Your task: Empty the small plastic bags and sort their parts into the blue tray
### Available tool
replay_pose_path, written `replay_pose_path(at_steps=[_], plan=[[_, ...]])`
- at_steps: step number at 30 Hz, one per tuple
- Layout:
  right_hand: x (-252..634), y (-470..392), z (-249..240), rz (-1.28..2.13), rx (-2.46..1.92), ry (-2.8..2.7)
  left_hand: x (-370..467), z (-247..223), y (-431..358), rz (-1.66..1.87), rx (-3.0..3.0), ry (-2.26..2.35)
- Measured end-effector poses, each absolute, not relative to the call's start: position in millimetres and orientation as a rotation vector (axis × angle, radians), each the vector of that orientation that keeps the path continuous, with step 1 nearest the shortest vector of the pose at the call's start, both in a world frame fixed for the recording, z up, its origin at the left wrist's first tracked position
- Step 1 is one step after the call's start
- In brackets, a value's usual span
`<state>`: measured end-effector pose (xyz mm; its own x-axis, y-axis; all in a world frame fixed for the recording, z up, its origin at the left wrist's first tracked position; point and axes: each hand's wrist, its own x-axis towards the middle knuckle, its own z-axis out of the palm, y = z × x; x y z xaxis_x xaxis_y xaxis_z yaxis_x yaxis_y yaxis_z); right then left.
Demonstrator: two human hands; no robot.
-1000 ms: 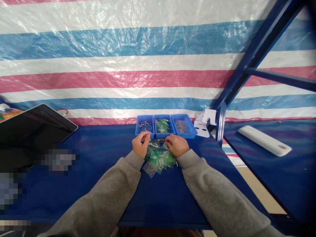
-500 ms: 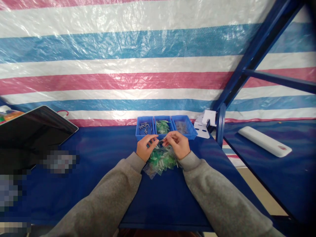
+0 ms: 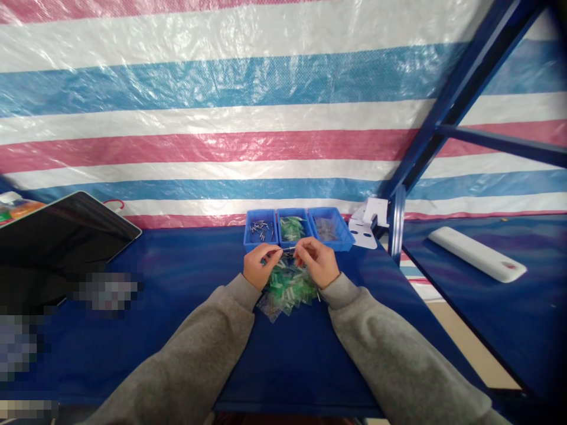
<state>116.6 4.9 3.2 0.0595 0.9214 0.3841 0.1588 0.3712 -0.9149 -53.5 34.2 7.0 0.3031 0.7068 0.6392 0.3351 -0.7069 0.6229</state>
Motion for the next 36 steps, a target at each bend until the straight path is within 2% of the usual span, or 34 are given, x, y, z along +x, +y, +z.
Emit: replay_pose_path(at_steps=[12, 22, 36], plan=[[117, 1, 8, 0.514, -1.200, -1.624, -54, 9, 32, 1.300, 2.218, 0.907], [115, 0, 9, 0.465, -1.109, -1.698, -55, 9, 30, 1.189, 2.098, 0.908], [116, -2, 12, 0.458, -1.140, -1.812, -53, 1, 34, 1.276, 2.174, 0.932]])
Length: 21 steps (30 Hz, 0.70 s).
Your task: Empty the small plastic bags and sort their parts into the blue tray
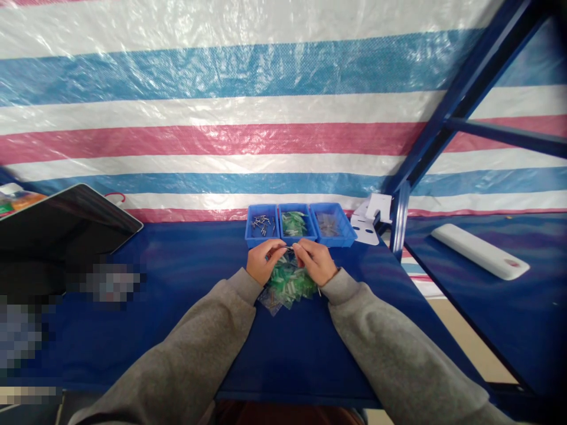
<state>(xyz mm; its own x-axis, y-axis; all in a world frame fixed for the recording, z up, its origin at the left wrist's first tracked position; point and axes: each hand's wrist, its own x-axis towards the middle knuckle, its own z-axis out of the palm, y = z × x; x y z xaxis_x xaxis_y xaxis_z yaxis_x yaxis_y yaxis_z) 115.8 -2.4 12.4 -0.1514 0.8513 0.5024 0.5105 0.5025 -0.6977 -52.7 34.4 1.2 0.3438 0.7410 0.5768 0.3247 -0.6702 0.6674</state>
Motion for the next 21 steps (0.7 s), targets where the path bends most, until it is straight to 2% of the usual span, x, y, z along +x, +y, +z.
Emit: replay_pose_path(at_steps=[7, 15, 21], plan=[[115, 0, 8, 0.574, -1.145, -1.670, -53, 8, 33, 1.262, 2.262, 0.914], [115, -2, 9, 0.493, -1.122, -1.710, -53, 12, 28, 1.186, 2.246, 0.896], [115, -3, 13, 0.444, -1.135, -1.795, -54, 11, 29, 1.337, 2.239, 0.881]])
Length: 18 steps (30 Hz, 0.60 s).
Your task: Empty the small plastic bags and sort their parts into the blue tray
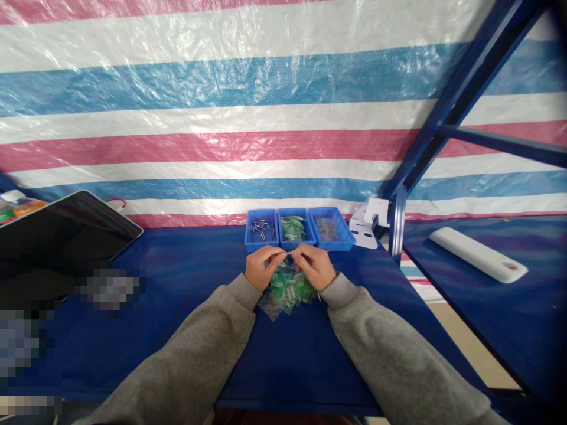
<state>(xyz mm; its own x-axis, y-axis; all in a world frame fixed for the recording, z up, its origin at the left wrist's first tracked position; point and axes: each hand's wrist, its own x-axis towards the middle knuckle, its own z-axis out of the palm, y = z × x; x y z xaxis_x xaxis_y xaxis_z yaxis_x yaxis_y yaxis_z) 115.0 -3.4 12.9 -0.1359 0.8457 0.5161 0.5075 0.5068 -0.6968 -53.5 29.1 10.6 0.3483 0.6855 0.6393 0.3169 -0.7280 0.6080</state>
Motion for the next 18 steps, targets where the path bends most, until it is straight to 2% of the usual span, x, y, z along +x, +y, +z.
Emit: replay_pose_path(at_steps=[7, 14, 18], plan=[[115.0, 0.8, 8.1, 0.410, -1.186, -1.811, -55.0, 12.8, 28.0, 1.468, 2.113, 0.926], [118.1, 1.8, 7.0, 0.339, -1.249, -1.676, -50.5, 5.9, 28.5, 1.319, 1.942, 0.892], [117.8, 0.8, 8.2, 0.332, -1.233, -1.701, -49.5, 7.0, 28.9, 1.287, 2.073, 0.919]])
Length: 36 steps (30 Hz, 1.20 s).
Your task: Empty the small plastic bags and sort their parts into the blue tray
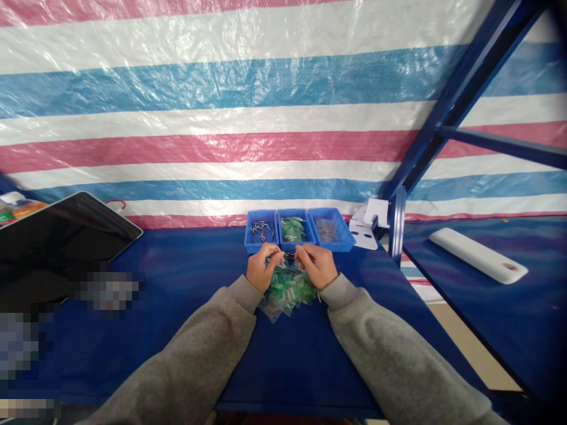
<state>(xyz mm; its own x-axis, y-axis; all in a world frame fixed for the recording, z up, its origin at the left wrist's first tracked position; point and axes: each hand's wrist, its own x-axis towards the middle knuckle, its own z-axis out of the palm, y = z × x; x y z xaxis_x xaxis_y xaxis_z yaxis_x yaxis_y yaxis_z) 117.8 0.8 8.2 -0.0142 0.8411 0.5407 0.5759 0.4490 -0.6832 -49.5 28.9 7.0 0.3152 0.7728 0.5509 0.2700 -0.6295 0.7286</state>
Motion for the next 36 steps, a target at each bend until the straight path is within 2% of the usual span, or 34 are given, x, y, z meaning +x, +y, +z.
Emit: replay_pose_path(at_steps=[4, 10, 17, 25, 36], plan=[[118, 1, 7, 0.293, -1.243, -1.653, -51, 9, 29, 1.299, 2.264, 0.887], [117, 2, 5, 0.324, -1.191, -1.636, -52, 7, 30, 1.368, 2.114, 1.031], [114, 0, 6, 0.380, -1.111, -1.797, -53, 3, 32, 1.303, 2.009, 1.001], [116, -1, 10, 0.342, -1.186, -1.719, -52, 3, 32, 1.381, 2.060, 0.950], [114, -1, 8, 0.398, -1.117, -1.735, -54, 12, 28, 1.252, 2.173, 1.067]])
